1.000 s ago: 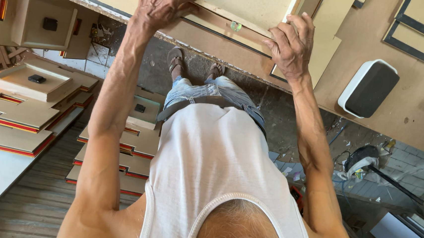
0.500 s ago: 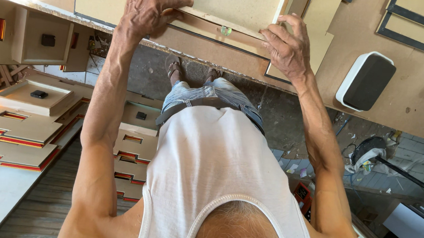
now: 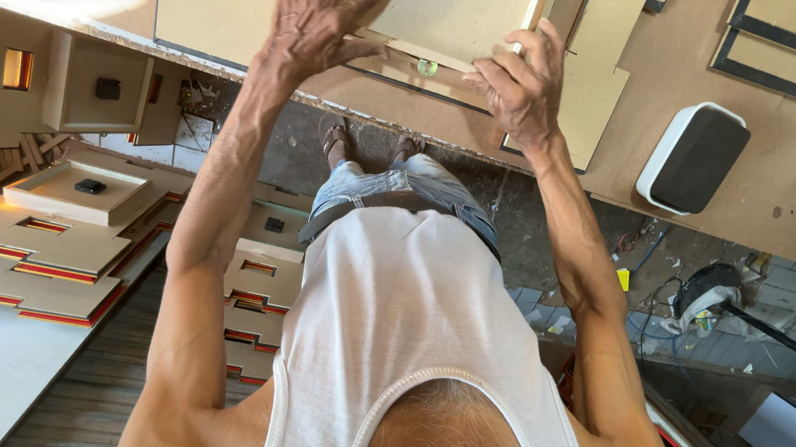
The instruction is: The person sands wooden picture-frame components at a workbench, rubbing a sanding block with sandpaper along the edges of the frame pieces. They reposition the frame parts and sanding block repeatedly, sanding different edges and sides of the pieces.
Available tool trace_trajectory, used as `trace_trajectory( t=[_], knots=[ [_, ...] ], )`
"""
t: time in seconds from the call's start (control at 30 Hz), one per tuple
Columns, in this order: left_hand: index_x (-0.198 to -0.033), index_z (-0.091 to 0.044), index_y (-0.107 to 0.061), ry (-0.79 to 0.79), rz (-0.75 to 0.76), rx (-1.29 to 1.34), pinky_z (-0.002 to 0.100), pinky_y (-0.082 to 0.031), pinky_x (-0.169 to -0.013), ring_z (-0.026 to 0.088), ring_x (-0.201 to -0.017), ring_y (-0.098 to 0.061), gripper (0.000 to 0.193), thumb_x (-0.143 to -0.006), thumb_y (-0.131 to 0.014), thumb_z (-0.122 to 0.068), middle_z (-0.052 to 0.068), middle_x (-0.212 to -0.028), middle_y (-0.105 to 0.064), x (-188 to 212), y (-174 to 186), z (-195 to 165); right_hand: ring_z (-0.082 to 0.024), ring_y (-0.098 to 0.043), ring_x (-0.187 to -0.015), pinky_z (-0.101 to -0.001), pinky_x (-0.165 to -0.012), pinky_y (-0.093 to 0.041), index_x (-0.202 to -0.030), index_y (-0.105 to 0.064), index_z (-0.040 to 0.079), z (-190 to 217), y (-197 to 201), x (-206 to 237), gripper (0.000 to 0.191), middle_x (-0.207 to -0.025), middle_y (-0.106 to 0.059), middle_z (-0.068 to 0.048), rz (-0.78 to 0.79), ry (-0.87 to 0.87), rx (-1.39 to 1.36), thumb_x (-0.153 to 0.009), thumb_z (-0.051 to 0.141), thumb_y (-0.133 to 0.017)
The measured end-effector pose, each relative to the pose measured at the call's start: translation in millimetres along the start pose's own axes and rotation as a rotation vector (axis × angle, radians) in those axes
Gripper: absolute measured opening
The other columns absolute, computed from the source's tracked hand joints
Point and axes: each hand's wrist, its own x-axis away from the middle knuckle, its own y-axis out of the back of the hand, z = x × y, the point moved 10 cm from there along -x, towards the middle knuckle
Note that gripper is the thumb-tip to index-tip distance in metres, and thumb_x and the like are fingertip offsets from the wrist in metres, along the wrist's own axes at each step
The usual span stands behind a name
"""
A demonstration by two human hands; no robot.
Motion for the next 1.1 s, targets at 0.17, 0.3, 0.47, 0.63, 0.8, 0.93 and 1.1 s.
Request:
trace_trajectory(
  t=[0.17,0.3,0.47,0.63,0.8,0.93,1.1],
  knots=[
    [-0.146,-0.028,-0.062,-0.009,-0.093,-0.026,0.069,-0.016,-0.116,0.032,-0.146,-0.039,0.063,-0.098,-0.065,-0.068,0.009,-0.162,-0.05,16,12,5,-0.02,-0.057,-0.122,-0.058,-0.122,-0.031,-0.105,-0.079,0.017,-2,0,14,0.026,-0.097,-0.073,0.003,0.032,0.002,0.033,-0.104,0.043,-0.076],
    [-0.117,-0.026,-0.064,-0.252,-0.248,-0.31,0.062,-0.015,-0.125,0.022,-0.142,-0.05,0.026,-0.107,-0.069,-0.049,-0.001,-0.136,-0.061,8,2,-52,-0.021,-0.058,-0.11,-0.058,-0.114,-0.033,-0.101,-0.077,0.013,18,-14,-6,0.034,-0.094,-0.069,-0.002,0.005,0.088,0.073,-0.1,0.047,-0.077],
    [-0.115,-0.014,-0.067,-0.215,-0.315,-0.255,0.051,-0.028,-0.122,0.019,-0.118,-0.057,0.029,-0.107,-0.067,-0.042,-0.001,-0.108,-0.062,13,2,-68,-0.019,-0.057,-0.108,-0.0509,-0.117,-0.04,-0.102,-0.075,0.01,32,-22,-19,0.019,-0.093,-0.064,0.0,-0.024,0.032,0.037,-0.102,0.028,-0.081],
    [-0.105,-0.011,-0.066,-0.122,-0.312,-0.108,0.046,-0.037,-0.099,0.022,-0.098,-0.054,0.026,-0.104,-0.068,-0.037,0.003,-0.099,-0.057,8,-1,-68,-0.021,-0.055,-0.103,-0.0484,-0.111,-0.043,-0.101,-0.074,0.007,36,-17,-20,0.023,-0.088,-0.061,-0.002,-0.08,0.023,0.067,-0.104,0.029,-0.079],
    [-0.106,-0.014,-0.066,-0.103,-0.194,-0.036,0.054,-0.035,-0.115,0.025,-0.11,-0.056,0.023,-0.109,-0.069,-0.036,0.003,-0.106,-0.059,-2,-7,-59,-0.023,-0.053,-0.1,-0.0484,-0.107,-0.043,-0.1,-0.072,0.005,37,-12,-22,0.027,-0.088,-0.059,-0.005,-0.088,0.036,0.074,-0.106,0.031,-0.073],
    [-0.111,-0.031,-0.07,-0.194,-0.287,-0.198,0.065,-0.005,-0.12,0.03,-0.148,-0.037,0.025,-0.102,-0.065,-0.054,0.002,-0.15,-0.053,8,22,-38,-0.02,-0.052,-0.099,-0.0482,-0.107,-0.045,-0.096,-0.073,0.009,37,-6,-25,0.026,-0.083,-0.057,-0.001,-0.108,0.031,0.053,-0.105,0.034,-0.074],
    [-0.141,-0.04,-0.068,-0.053,-0.068,-0.015,0.066,-0.002,-0.122,0.041,-0.157,-0.021,0.037,-0.106,-0.067,-0.053,0.012,-0.175,-0.034,27,24,15,-0.02,-0.053,-0.101,-0.0459,-0.107,-0.046,-0.097,-0.074,0.009,37,-7,-25,0.025,-0.084,-0.058,0.0,-0.108,0.036,0.028,-0.107,0.033,-0.075]
  ],
)
